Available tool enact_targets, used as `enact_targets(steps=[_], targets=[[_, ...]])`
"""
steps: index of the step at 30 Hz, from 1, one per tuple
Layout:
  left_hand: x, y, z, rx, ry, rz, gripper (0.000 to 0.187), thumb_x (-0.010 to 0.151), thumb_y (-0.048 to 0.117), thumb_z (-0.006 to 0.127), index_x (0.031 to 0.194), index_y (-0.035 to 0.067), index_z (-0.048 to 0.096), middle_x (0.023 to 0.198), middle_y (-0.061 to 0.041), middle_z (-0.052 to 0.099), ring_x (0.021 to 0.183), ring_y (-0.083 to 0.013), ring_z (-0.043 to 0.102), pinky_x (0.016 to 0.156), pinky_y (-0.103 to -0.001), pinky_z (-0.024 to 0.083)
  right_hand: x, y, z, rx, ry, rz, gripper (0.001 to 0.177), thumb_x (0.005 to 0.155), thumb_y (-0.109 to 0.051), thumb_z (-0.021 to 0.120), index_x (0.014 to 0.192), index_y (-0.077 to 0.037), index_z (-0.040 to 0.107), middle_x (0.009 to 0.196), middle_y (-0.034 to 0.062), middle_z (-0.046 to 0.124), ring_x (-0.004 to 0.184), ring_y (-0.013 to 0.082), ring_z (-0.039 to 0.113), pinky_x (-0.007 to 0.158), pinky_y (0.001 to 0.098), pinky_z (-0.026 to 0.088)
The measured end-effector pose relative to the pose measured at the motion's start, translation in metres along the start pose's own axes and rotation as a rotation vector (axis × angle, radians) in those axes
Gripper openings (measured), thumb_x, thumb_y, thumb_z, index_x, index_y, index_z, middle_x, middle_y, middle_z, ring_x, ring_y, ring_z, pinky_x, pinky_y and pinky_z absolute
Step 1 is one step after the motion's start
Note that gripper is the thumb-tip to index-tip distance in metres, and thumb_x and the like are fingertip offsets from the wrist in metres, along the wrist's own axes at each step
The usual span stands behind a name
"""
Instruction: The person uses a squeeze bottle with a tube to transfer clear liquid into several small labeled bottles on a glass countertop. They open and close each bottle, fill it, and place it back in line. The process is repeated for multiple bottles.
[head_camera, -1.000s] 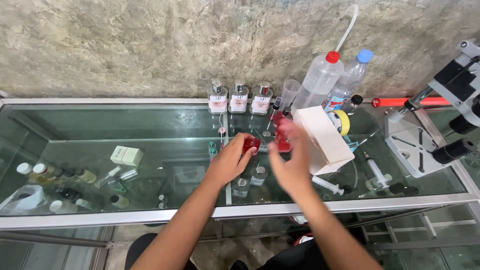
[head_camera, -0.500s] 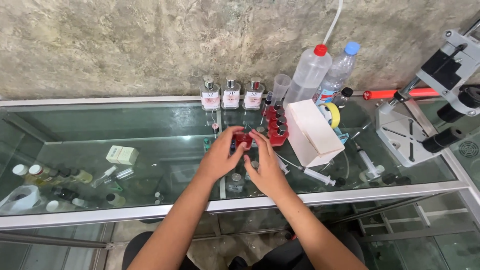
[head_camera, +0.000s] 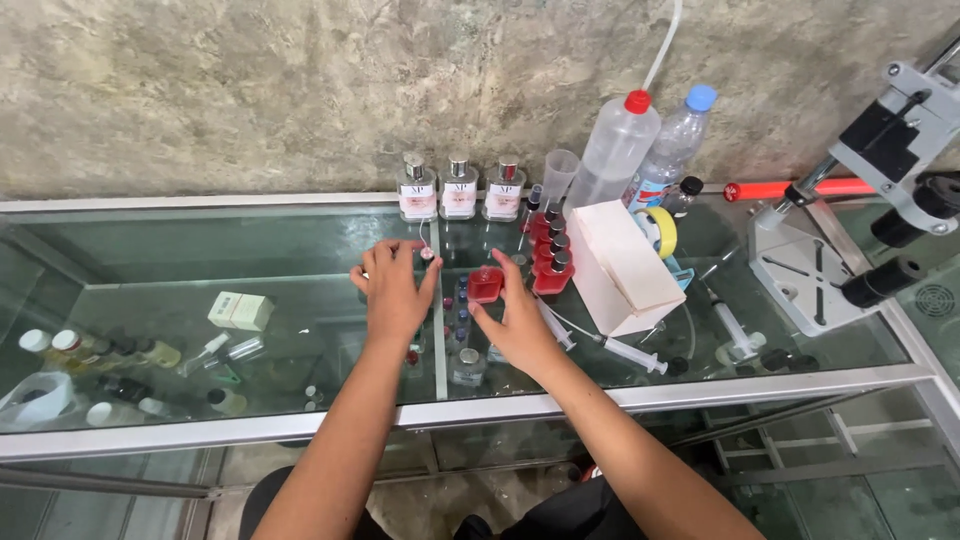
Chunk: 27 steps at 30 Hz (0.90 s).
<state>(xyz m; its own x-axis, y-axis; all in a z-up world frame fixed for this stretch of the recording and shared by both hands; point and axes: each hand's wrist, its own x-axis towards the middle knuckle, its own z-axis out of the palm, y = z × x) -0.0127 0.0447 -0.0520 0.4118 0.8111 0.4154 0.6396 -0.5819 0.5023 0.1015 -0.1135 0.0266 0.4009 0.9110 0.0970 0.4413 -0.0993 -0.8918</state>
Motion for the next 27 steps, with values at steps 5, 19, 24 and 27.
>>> enact_targets(steps=[5,19,24,27], targets=[[0.004,-0.005,0.0,-0.096,-0.043,0.034,0.022,0.103,0.034,0.065,0.116,0.017,0.066,0.116,-0.004,0.06,0.117,-0.0256,0.054,0.107,-0.054,0.027,0.014,0.04,0.007,0.017,0.054,-0.044,0.055,0.092,-0.015,0.075,0.14,-0.005,0.053,0.127,0.0275,0.065,0.126,0.0419,0.061,0.108,0.0525,0.048],[0.023,0.045,-0.122,-0.399,-0.208,0.441,0.026,0.1,0.021,0.066,0.125,0.013,0.063,0.1,-0.008,0.068,0.102,-0.0281,0.065,0.101,-0.044,0.036,0.011,0.031,0.001,0.058,0.008,0.006,0.047,0.1,-0.025,0.067,0.139,-0.003,0.052,0.129,0.0273,0.062,0.129,0.0427,0.059,0.112,0.0525,0.045],[0.028,0.048,-0.135,-0.219,-0.308,0.567,0.019,0.101,0.018,0.064,0.118,0.013,0.069,0.098,-0.008,0.069,0.096,-0.0266,0.064,0.101,-0.045,0.036,0.012,0.032,0.0,0.056,-0.002,-0.006,0.045,0.1,-0.023,0.066,0.138,-0.002,0.053,0.127,0.0273,0.063,0.128,0.0425,0.061,0.113,0.0522,0.044],[0.026,0.049,-0.133,-0.239,-0.326,0.572,0.019,0.102,0.017,0.063,0.12,0.013,0.068,0.098,-0.008,0.068,0.096,-0.027,0.064,0.101,-0.046,0.037,0.01,0.033,0.0,0.042,-0.001,0.001,0.045,0.1,-0.024,0.067,0.137,-0.003,0.054,0.126,0.0257,0.064,0.127,0.041,0.062,0.113,0.0512,0.045]])
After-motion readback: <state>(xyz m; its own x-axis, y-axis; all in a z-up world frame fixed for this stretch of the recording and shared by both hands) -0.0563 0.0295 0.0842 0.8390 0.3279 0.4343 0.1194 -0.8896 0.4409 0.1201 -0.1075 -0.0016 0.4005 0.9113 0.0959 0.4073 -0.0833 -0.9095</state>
